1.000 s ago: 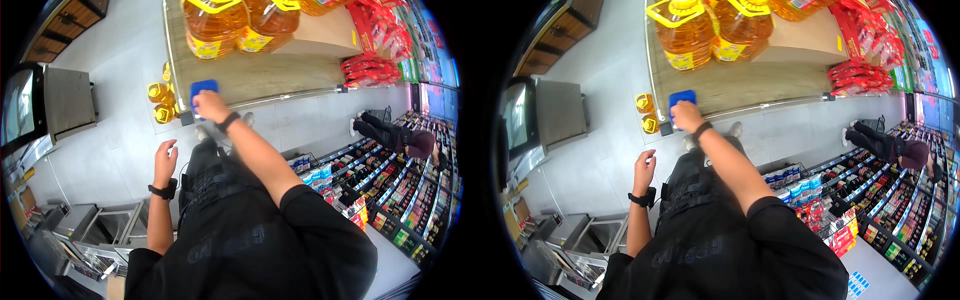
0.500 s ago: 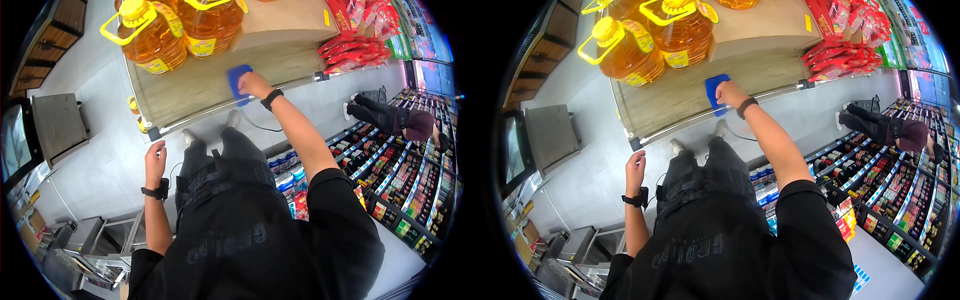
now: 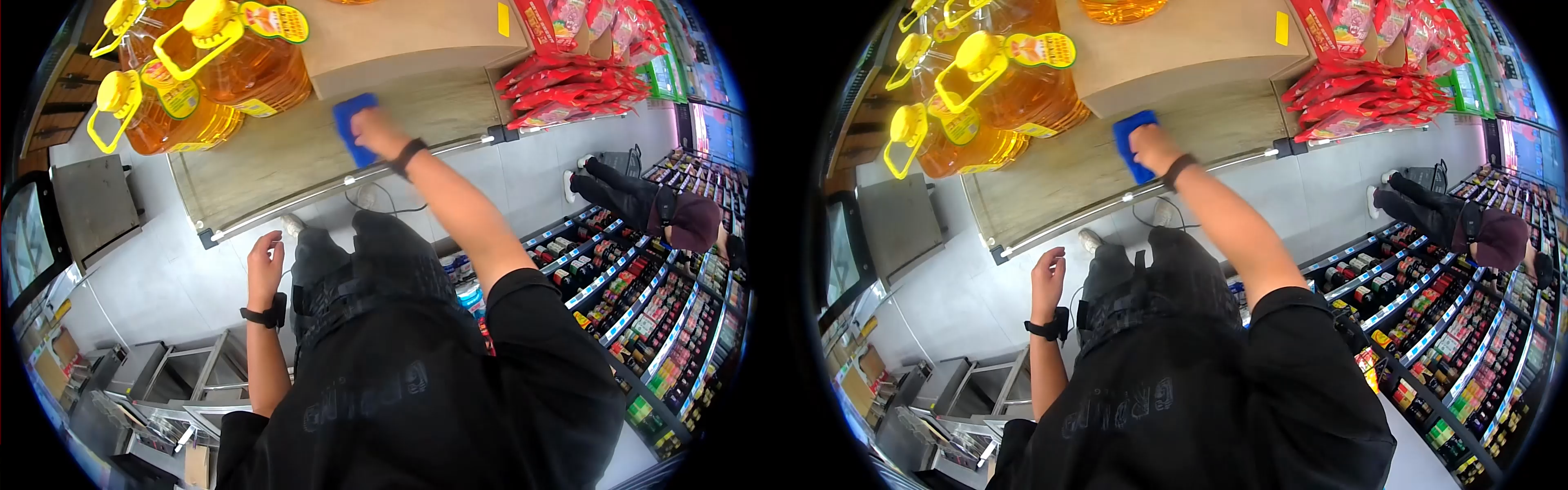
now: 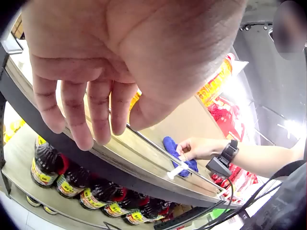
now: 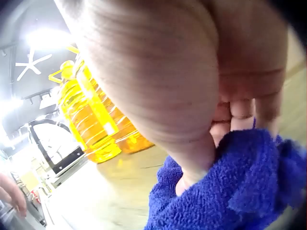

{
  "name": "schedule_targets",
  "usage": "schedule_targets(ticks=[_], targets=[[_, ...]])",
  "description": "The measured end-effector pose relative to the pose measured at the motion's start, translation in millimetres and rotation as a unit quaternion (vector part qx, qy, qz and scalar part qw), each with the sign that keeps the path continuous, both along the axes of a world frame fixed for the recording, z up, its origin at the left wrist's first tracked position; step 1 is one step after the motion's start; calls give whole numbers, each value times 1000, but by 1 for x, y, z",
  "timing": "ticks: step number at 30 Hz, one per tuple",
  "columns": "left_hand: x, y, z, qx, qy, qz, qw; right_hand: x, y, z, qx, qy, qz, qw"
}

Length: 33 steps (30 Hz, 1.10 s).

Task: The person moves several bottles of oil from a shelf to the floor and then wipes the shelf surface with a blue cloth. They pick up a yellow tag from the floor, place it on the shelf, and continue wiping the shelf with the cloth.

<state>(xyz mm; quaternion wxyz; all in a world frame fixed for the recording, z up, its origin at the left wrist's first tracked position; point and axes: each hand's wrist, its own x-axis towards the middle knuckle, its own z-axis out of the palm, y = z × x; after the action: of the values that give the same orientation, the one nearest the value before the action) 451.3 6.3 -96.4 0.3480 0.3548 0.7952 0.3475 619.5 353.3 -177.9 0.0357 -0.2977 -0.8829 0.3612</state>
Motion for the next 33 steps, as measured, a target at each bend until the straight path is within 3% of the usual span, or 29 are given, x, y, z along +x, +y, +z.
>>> schedule_targets(ticks=[1, 3, 6, 8, 9, 10, 11, 15, 19, 20, 21, 23, 24, 25, 27, 33], targets=[[9, 5, 0, -7, -2, -6, 1000, 11, 14, 28, 21, -98, -17, 995], [24, 18, 0, -18, 0, -17, 1000, 43, 42, 31, 14, -103, -12, 995], [42, 30, 5, -20, 6, -34, 999, 43, 29, 42, 25, -137, 2, 990], [48, 34, 6, -22, 13, -43, 999, 29, 6, 16, -70, -39, 87, 993], [50, 37, 10, -25, 21, -44, 998, 20, -15, 11, -146, -27, 77, 986], [51, 39, 14, -28, 28, -46, 998, 13, -31, 19, -98, 8, 128, 987], [53, 42, 17, -31, 33, -50, 998, 6, -42, 31, 0, -15, 115, 993], [52, 49, 13, -55, 57, -54, 995, 16, -28, 34, -44, -9, 117, 992], [55, 63, 13, -51, 72, -81, 993, 75, 28, 10, 46, -71, 123, 989], [56, 67, 15, -51, 71, -85, 992, 99, 54, 34, -31, -135, 83, 987], [58, 70, 16, -51, 70, -89, 992, 128, 80, 20, 32, -191, 77, 978], [59, 76, 15, -51, 69, -99, 991, 191, 139, 13, 17, -234, 61, 970], [58, 77, 14, -51, 70, -103, 991, 208, 151, 42, 4, -202, 60, 977], [58, 78, 14, -52, 70, -106, 991, 218, 153, 41, -57, -150, 1, 987], [59, 81, 15, -46, 74, -106, 991, 218, 143, 27, 7, -144, 15, 989], [60, 86, 21, -54, 86, -102, 990, 147, 80, 24, -26, -39, 132, 990]])
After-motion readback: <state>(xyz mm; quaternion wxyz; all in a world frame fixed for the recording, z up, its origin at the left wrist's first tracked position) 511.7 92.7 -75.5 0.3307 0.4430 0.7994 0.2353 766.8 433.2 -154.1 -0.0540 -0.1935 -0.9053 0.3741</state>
